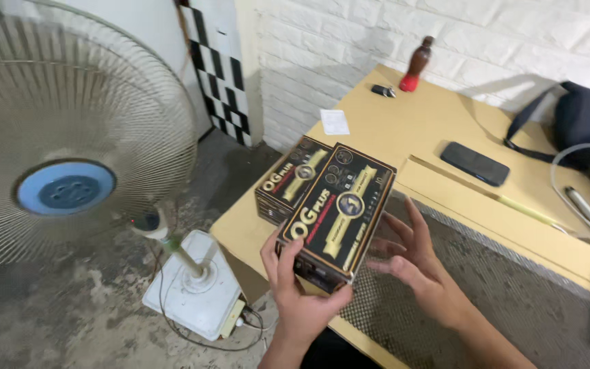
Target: The person removes a small black box from a plastic sleeve, places it on a table, and then stacks several similar boxes into a larger cardboard box. The person repeats this process with additional boxes, organizing them neatly inside the larger box.
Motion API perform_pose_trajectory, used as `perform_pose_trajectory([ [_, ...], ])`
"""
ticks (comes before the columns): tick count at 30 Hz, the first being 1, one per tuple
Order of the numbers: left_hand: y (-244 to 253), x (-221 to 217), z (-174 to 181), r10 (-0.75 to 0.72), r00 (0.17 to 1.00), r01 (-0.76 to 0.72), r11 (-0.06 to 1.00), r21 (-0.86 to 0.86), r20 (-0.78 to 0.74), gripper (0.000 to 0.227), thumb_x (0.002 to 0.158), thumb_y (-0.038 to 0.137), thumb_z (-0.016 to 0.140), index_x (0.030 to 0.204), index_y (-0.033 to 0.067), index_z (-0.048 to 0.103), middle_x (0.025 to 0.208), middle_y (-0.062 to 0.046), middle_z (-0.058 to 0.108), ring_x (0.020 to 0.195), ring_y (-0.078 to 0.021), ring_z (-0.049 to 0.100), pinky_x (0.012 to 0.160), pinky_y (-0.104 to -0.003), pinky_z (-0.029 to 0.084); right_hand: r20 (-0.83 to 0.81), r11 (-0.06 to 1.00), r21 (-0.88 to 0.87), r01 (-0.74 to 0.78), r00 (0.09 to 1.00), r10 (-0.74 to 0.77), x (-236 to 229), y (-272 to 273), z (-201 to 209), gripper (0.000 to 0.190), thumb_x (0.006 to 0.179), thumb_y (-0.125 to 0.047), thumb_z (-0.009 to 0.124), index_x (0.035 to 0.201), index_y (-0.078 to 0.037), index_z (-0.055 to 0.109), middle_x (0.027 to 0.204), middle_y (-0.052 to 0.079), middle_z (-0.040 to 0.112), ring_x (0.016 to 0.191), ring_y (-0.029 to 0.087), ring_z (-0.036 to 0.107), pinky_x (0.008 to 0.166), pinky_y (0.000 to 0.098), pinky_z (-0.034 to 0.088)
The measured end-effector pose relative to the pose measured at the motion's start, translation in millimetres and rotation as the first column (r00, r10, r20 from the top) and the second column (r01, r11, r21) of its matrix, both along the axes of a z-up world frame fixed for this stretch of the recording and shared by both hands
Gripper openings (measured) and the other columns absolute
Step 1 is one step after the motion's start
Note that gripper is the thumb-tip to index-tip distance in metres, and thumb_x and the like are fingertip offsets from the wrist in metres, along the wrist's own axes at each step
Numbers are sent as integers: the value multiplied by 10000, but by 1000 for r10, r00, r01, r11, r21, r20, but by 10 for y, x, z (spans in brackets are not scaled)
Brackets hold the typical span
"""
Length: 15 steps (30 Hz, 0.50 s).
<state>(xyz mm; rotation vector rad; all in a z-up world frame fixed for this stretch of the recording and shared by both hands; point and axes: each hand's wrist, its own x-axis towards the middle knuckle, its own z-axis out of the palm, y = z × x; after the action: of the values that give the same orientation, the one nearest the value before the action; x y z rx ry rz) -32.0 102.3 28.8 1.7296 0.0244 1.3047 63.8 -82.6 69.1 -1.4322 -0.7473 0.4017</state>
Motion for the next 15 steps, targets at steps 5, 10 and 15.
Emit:
perform_pose_trajectory([
  [5, -831, -150, -167, -148, 979, 139, 988, 68, 140, 798, 717, 207, 868, 1363, 232, 399, 1453, -346, 341, 1367, -497, 502, 1091, -573, 548, -242, 968, 234, 94, 970, -36, -461, -456, 12, 965, 910, -463, 742, 1592, -215, 104, 1471, 150, 463, 1286, 312, 572, 968, 529, 577],
  [10, -1406, -255, -369, -324, 931, 304, 943, 134, 170, 574, 922, 309, 782, 1373, 245, 433, 1469, -252, 289, 1423, -466, 386, 1157, -703, 464, -519, 772, -207, 601, 601, -608, -523, -919, 84, 794, 757, -86, 623, 1509, -127, 372, 1197, 313, 660, 928, 470, 671, 796, 549, 577],
  [15, -1235, -199, -309, -700, 710, 703, 702, 109, -75, 699, 999, 494, 596, 1477, 62, 326, 1435, -229, 351, 1345, -398, 483, 1115, -548, 523, -465, 875, 40, 482, 784, -410, -207, -1530, -249, 787, 739, -112, 660, 1512, -99, 512, 1109, 191, 738, 754, 294, 741, 591, 392, 633],
])
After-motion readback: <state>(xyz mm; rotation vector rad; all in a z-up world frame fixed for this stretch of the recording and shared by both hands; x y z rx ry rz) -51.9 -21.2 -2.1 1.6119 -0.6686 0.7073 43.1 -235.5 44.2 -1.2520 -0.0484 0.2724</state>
